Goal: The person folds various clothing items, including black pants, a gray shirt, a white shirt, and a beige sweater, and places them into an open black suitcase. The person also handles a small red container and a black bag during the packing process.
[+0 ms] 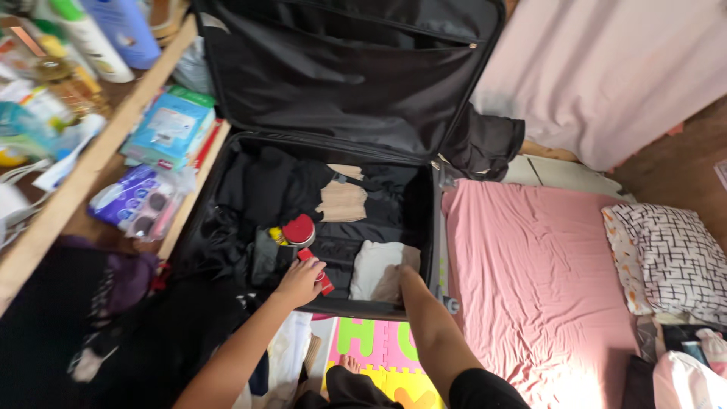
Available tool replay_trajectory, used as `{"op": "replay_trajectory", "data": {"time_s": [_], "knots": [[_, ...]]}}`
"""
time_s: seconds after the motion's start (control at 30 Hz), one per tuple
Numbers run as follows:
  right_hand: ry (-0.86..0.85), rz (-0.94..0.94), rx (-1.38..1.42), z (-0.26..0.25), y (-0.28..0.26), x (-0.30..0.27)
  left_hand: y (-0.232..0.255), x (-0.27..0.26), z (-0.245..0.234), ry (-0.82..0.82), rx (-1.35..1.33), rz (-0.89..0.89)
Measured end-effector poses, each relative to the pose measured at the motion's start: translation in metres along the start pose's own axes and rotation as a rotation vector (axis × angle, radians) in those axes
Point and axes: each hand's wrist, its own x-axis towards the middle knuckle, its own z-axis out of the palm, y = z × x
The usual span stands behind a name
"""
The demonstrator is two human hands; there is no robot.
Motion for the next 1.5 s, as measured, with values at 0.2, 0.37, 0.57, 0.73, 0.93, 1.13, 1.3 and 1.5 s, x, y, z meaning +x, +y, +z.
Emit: {"op": "replay_trajectory", "data": {"time_s": [0.2, 0.37, 0.57, 0.73, 0.93, 1.13, 1.3, 1.5], "knots": [[-0.151, 0.006, 0.154, 0.02, 0.012, 0.007, -0.001, 0.015, 0.044, -0.1, -0.221, -0.11], [-0.017, -0.077, 0.275, 0.014, -0.011, 0.007, -0.016, 0.015, 0.062, -0.142, -0.397, -0.324], [0.755, -0.811, 0.617, 0.011, -0.082, -0.059, -0.023, 0.053, 0.058, -0.179, -1.393, -0.927], [1.183, -1.532, -0.074, 0.031, -0.088, -0.177, 0.037, 0.088, -0.06, -0.046, -2.357, -0.811], [0.519, -1.731, 0.222, 0.025, -0.078, -0.246, 0.085, 0.055, -0.147, -0.057, -2.555, -0.363], [0.66, -1.54, -0.39, -0.004, -0.094, -0.281, 0.059, 0.061, -0.136, 0.049, -2.452, -0.382], [0.586, -1.434, 0.306, -0.053, -0.107, -0.308, 0.016, 0.106, -0.128, 0.226, -1.997, -0.594], [0.655, -1.583, 0.307, -0.104, -0.154, -0.374, 0.058, 0.14, -0.212, 0.608, -0.936, -0.02]]}}
